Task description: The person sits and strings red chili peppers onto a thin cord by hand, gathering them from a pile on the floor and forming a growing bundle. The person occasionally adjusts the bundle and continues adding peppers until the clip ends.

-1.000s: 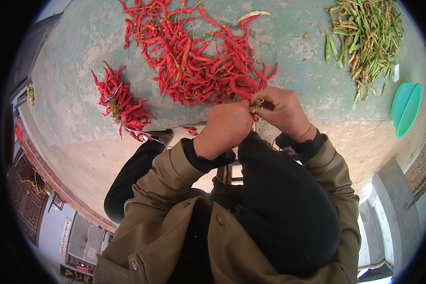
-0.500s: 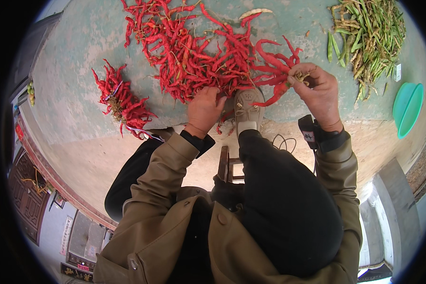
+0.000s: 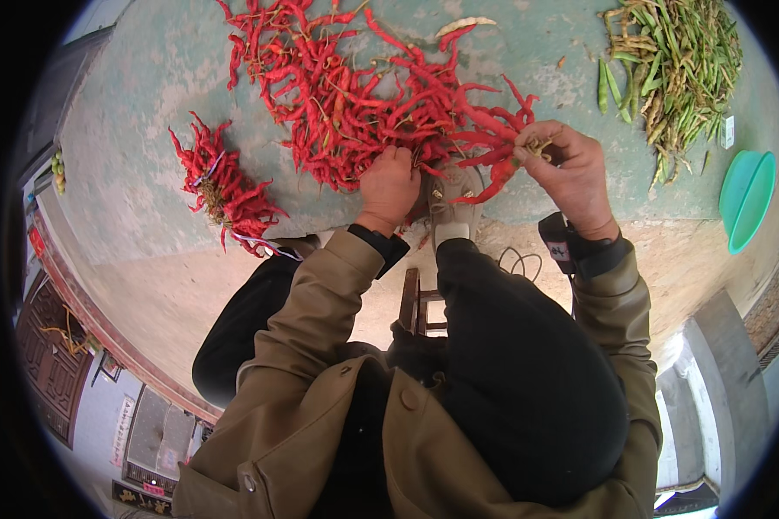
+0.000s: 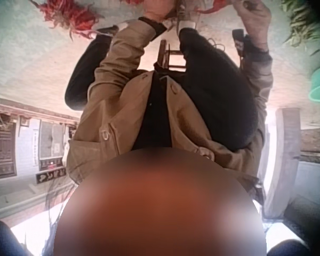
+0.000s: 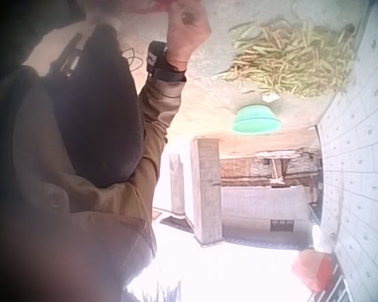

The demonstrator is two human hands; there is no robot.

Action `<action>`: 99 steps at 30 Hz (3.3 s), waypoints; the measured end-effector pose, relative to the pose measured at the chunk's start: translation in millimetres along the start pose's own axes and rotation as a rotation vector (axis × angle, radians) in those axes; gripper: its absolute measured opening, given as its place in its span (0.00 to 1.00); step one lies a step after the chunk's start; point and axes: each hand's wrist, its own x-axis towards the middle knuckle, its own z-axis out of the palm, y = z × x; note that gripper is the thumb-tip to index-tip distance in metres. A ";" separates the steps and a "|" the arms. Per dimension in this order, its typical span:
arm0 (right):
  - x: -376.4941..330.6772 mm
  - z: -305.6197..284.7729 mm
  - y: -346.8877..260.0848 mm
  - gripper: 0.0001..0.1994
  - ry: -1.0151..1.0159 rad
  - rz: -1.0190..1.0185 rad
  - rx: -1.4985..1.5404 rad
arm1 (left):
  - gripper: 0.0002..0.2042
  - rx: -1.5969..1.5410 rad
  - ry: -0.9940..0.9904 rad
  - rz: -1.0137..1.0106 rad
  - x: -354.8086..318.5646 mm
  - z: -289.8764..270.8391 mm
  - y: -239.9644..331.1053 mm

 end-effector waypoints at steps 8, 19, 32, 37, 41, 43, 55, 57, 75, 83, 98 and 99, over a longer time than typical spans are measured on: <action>2.4 1.0 2.9 0.05 0.008 -0.034 0.003 | 0.10 -0.893 0.154 -0.287 14.3 -68.5 -45.1; 2.0 3.9 -0.9 0.06 -0.012 0.004 0.044 | 0.10 -1.357 0.092 -0.537 11.1 -101.4 -44.5; 1.5 49.7 2.2 0.06 -0.177 0.021 0.121 | 0.09 -1.955 -0.286 -0.536 2.3 -110.5 56.1; -0.6 48.0 3.5 0.06 -0.121 0.015 0.187 | 0.07 -1.894 -0.246 -0.579 3.2 -109.4 57.9; -0.4 45.7 7.4 0.06 -0.155 -0.008 0.079 | 0.06 -1.824 -0.284 -0.581 2.6 -103.7 60.8; -0.8 49.2 10.1 0.06 -0.132 -0.010 0.124 | 0.06 -1.907 -0.257 -0.572 0.5 -101.3 63.4; -3.0 49.5 2.6 0.06 -0.166 0.031 0.199 | 0.05 -1.775 -0.198 -0.510 -4.8 -91.4 66.9; -2.7 50.3 3.0 0.06 -0.159 0.026 0.159 | 0.05 -1.767 -0.195 -0.513 -5.1 -91.2 67.4; 0.8 43.7 -5.6 0.03 -0.230 0.124 0.193 | 0.18 -0.778 0.156 0.330 -5.5 -89.9 55.9; -0.2 48.4 5.2 0.04 -0.233 0.102 0.140 | 0.29 -0.555 0.069 0.173 -15.1 -85.3 60.9; -1.7 46.6 3.8 0.06 -0.241 -0.058 -0.218 | 0.31 -0.472 -0.001 0.236 -20.0 -77.9 66.4; -1.9 44.3 4.5 0.05 -0.204 0.002 -0.192 | 0.28 -0.510 0.027 0.228 -20.0 -77.8 62.8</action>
